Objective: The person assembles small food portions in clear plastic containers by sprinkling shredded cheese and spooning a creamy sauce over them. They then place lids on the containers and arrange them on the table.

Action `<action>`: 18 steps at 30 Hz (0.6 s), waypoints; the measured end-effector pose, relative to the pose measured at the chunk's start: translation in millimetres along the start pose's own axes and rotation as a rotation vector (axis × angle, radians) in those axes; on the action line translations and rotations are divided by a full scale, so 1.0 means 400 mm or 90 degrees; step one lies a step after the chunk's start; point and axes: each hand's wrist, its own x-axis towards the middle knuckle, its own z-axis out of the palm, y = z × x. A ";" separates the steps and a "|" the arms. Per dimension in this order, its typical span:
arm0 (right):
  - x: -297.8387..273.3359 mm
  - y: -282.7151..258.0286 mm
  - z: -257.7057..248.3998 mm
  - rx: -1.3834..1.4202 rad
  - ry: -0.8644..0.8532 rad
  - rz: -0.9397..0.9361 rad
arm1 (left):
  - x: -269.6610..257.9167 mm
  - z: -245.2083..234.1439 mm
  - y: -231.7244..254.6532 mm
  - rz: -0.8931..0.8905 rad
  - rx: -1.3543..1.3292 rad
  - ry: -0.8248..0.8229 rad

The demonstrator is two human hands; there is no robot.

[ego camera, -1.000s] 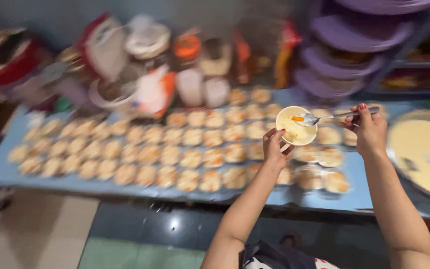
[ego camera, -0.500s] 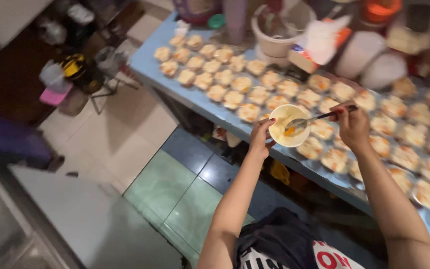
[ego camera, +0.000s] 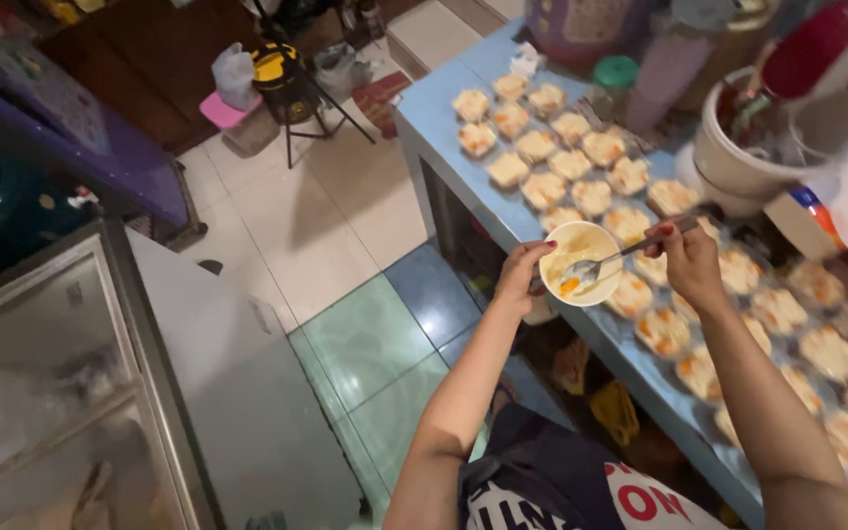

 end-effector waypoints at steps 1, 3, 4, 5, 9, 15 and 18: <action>0.050 0.007 0.019 -0.007 0.003 0.001 | 0.032 -0.004 0.033 0.006 0.003 -0.004; 0.127 0.020 0.050 -0.018 -0.017 -0.047 | 0.105 -0.010 0.112 0.020 0.018 -0.016; 0.162 0.028 0.064 -0.024 -0.025 -0.067 | 0.142 -0.015 0.151 0.028 0.031 -0.024; 0.175 0.036 0.073 0.011 -0.027 -0.051 | 0.156 -0.024 0.161 0.022 0.041 -0.030; 0.299 0.081 0.111 0.100 0.001 -0.001 | 0.257 -0.033 0.245 0.008 0.035 -0.018; 0.388 0.178 0.171 0.166 0.093 0.290 | 0.381 -0.045 0.280 0.000 -0.001 0.001; 0.431 0.213 0.186 0.282 0.152 0.342 | 0.434 -0.058 0.292 -0.033 -0.019 -0.009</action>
